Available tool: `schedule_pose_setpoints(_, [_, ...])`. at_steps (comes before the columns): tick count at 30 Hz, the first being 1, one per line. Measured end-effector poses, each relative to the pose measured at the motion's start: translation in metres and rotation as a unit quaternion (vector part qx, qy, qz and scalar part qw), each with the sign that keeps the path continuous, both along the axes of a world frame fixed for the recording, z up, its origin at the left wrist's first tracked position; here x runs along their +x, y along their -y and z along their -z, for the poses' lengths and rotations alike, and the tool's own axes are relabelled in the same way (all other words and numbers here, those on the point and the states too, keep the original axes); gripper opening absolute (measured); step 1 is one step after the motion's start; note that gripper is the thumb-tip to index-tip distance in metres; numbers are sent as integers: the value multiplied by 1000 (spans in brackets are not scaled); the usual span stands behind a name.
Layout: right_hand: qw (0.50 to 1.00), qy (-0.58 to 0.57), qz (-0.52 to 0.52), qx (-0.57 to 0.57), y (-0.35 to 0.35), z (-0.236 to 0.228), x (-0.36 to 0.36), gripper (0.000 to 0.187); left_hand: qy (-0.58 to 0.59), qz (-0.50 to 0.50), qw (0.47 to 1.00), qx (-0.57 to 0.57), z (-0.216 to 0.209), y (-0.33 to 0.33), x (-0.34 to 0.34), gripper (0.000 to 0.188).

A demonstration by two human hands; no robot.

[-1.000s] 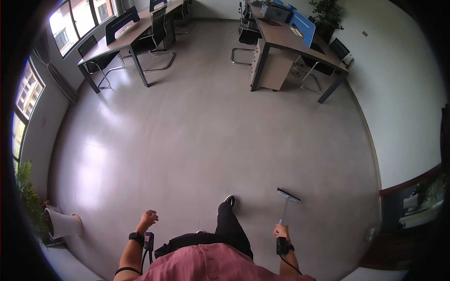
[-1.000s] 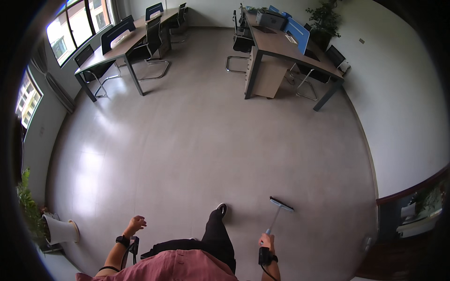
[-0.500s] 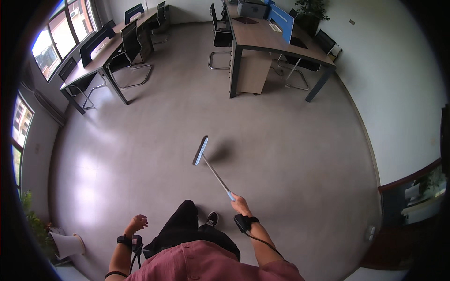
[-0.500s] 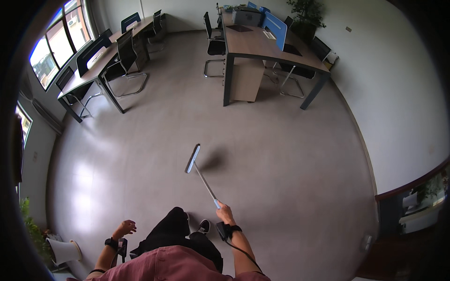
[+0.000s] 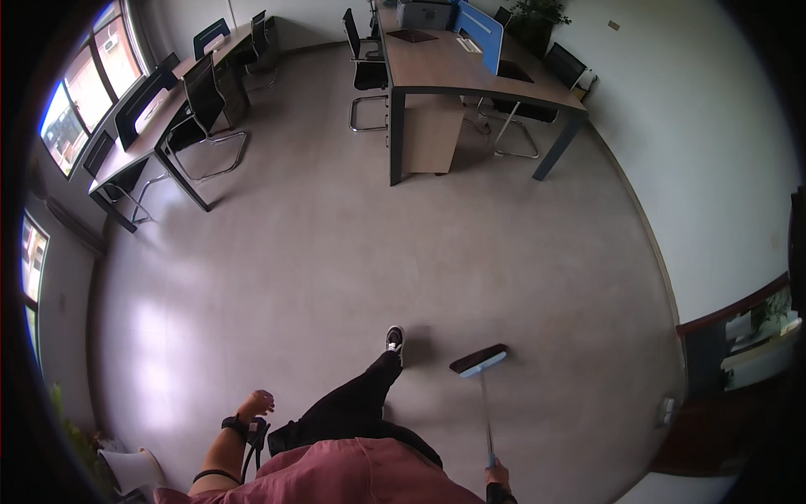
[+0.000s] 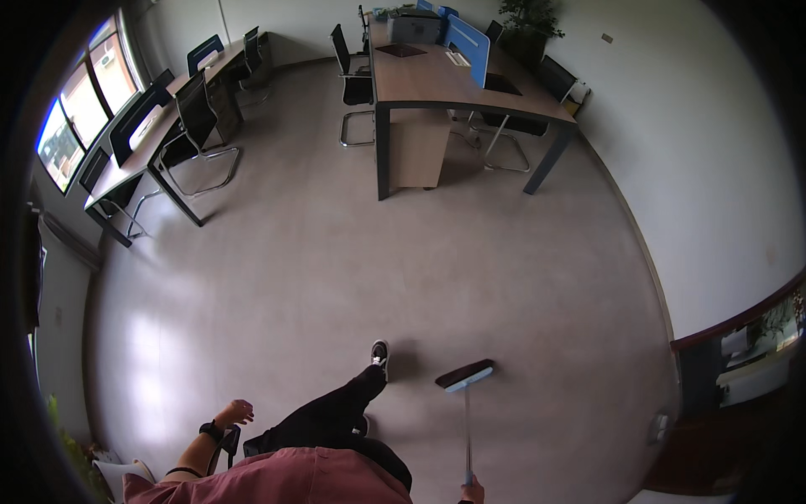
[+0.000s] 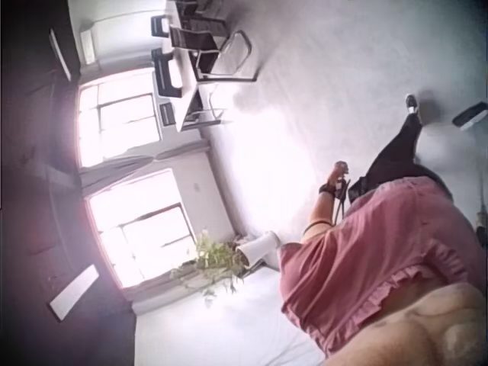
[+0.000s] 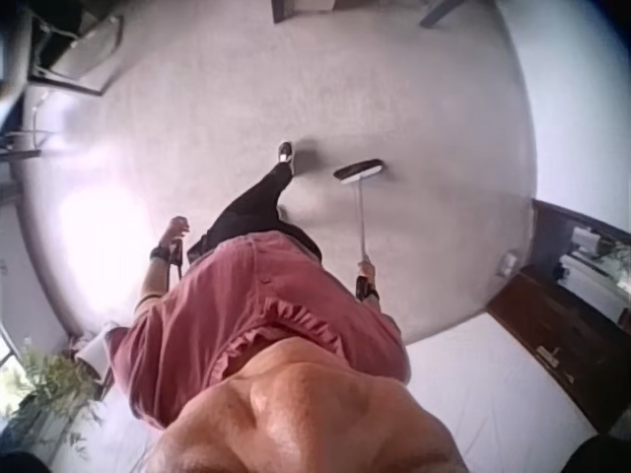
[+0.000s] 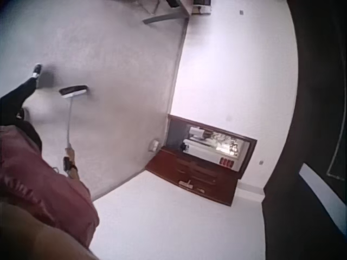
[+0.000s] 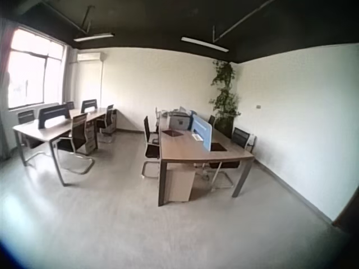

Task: Sweep the floor and remove withered leaves from indoor plants.

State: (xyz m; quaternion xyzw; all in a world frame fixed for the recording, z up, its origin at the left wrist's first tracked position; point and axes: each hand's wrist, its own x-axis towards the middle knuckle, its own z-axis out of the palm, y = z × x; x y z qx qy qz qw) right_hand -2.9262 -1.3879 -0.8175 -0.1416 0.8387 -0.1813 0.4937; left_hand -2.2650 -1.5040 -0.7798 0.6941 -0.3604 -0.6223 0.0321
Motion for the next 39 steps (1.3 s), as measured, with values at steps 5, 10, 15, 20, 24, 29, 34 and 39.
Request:
schedule_pose_setpoints(5, [981, -146, 75, 107, 72, 42, -46, 20, 19, 226, 972, -58, 64, 91, -13, 23])
schedule_pose_setpoints(10, [848, -130, -509, 62, 237, -12, -85, 6, 54, 163, 968, -181, 110, 192, -58, 22])
schedule_pose_setpoints(15, [947, 142, -37, -285, 324, -36, -142, 13, 32, -23, 988, -147, -5, 350, -181, 26])
schedule_pose_setpoints(20, [984, 134, -35, -109, 448, -113, -63, 13, 56, -29, 986, -157, -14, 404, -197, 28])
schedule_pose_setpoints(24, [971, 136, -162, -113, 566, -103, -53, 16, 26, -105, 993, -43, 1, 432, -208, 25])
schedule_pose_setpoints(29, [914, 73, -364, -165, 755, -59, -26, 42, -64, -33, 994, -77, 10, 440, -196, 27])
schedule_pose_setpoints(34, [827, -28, -522, -208, 919, -20, -27, 39, 65, -228, 971, 39, -30, 518, -262, 24])
schedule_pose_setpoints(39, [806, -3, -559, -197, 991, -12, -75, 35, 27, -263, 958, 113, -66, 599, -304, 23])
